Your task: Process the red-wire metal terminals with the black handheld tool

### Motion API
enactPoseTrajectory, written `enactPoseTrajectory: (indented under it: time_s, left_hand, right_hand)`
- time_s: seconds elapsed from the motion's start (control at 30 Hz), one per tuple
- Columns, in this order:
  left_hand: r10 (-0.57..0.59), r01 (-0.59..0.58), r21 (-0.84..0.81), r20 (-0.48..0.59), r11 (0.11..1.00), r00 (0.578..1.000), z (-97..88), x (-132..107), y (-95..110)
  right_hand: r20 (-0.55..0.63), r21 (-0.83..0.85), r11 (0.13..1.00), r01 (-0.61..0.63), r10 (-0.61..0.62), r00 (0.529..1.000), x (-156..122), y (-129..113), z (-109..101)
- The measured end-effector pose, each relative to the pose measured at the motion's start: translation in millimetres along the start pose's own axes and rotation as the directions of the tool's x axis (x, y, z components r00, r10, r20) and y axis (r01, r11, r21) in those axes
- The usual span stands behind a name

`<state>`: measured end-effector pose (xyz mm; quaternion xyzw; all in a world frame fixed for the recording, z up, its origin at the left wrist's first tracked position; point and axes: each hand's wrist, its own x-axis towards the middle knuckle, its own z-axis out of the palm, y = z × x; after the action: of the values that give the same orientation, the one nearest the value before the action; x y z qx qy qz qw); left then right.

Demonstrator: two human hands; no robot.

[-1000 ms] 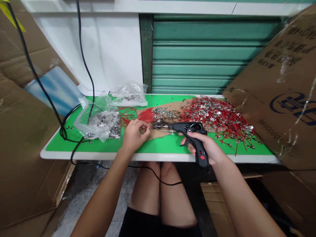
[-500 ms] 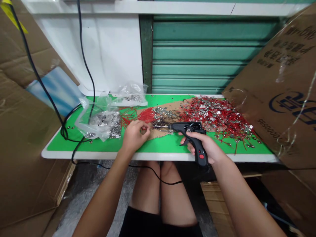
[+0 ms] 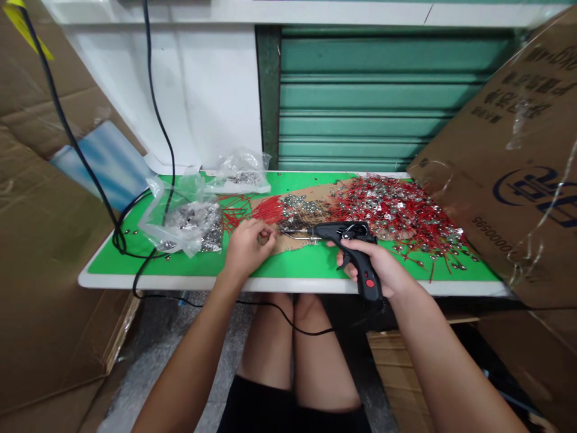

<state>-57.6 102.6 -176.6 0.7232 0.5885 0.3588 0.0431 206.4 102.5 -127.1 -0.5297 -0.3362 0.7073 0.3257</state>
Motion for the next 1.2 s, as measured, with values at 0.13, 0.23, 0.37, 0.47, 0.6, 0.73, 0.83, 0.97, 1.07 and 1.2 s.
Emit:
enactPoseTrajectory:
  time_s: [0.13,0.23,0.37,0.47,0.6,0.73,0.83,0.97,1.07,1.2]
  left_hand:
    - [-0.003,0.003,-0.002,-0.002,1.0,1.0,0.1,-0.1,-0.6]
    - [-0.001,0.001,0.002,-0.005,1.0,1.0,0.8,-0.2,-1.3]
    - [-0.004,0.004,0.015,0.0,1.0,1.0,1.5,0.0,-1.7]
    - [-0.009,0.009,0.018,0.001,1.0,1.0,1.6,0.2,-1.6]
    - [0.007,-0.007,0.006,-0.003,1.0,1.0,1.4,-0.1,-1.2]
    - [0.0,0.0,0.015,0.002,1.0,1.0,1.1,-0.3,-1.0]
    - [-0.003,0.003,0.015,0.012,1.0,1.0,0.9,-0.1,-0.8]
    - [-0.004,0.004,0.0,0.009,1.0,1.0,1.0,0.2,-0.6]
    - [0.002,-0.002,0.004,0.009,1.0,1.0,1.2,0.4,-0.5]
    - [0.007,-0.007,0.007,-0.002,1.0,1.0,1.6,0.9,-0.1]
  right_hand:
    - [0.014,0.024,1.0,-0.019,0.019,1.0,-0.5,0.1,-0.9]
    - [0.035,0.023,1.0,0.009,-0.01,0.999,-0.2,0.8,-1.8]
    - [0.053,0.037,0.999,0.022,-0.024,0.998,1.7,1.8,-3.2]
    - [0.063,0.043,0.999,0.018,-0.021,0.998,2.5,1.7,-4.0]
    - [0.056,0.038,0.999,0.008,-0.01,0.998,1.9,1.0,-4.0]
    - [0.053,0.021,0.999,0.03,-0.031,0.998,1.4,1.1,-3.9]
    - [0.042,0.007,1.0,0.03,-0.03,0.999,0.9,1.4,-3.6]
    - [0.044,0.009,0.999,0.035,-0.036,0.998,-0.1,0.9,-2.9]
    - [0.069,0.014,1.0,0.024,-0.025,0.997,-0.4,0.1,-3.5]
    - [0.072,0.03,1.0,0.01,-0.012,0.997,1.3,0.0,-5.2]
